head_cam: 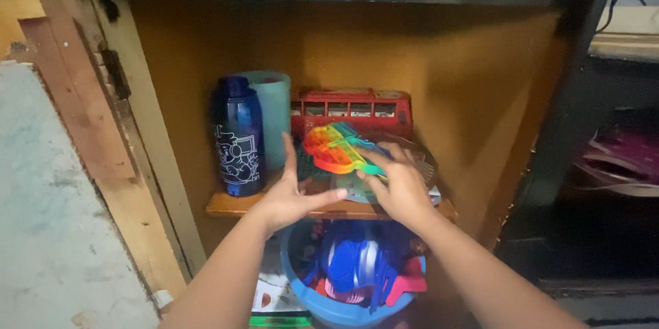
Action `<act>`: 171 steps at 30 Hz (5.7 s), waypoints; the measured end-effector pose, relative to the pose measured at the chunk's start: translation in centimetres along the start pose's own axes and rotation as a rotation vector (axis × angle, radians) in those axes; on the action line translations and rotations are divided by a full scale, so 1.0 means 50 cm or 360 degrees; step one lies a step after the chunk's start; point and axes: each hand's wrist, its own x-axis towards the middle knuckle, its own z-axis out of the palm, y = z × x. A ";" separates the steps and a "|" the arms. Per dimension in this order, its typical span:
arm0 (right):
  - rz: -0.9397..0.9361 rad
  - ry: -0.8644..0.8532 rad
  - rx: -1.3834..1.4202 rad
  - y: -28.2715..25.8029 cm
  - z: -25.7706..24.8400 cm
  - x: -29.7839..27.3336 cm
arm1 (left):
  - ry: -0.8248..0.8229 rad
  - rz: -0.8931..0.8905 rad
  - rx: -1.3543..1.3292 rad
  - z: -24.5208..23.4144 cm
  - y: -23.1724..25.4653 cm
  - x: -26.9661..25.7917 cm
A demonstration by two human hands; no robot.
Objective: The person is tidying up toys on a shelf and cleaning a rug with a broom.
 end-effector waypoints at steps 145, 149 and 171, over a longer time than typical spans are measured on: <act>0.1930 0.0392 0.2238 0.086 -0.062 -0.137 | 0.0376 -0.0717 -0.0621 -0.061 0.069 -0.242; 0.1867 0.0389 0.2173 0.175 -0.003 -0.083 | 0.0400 -0.1019 -0.0765 -0.090 0.098 -0.263; 0.0456 0.0182 -0.0199 -0.037 -0.087 -0.109 | 0.0395 -0.0737 -0.0737 -0.106 0.122 -0.341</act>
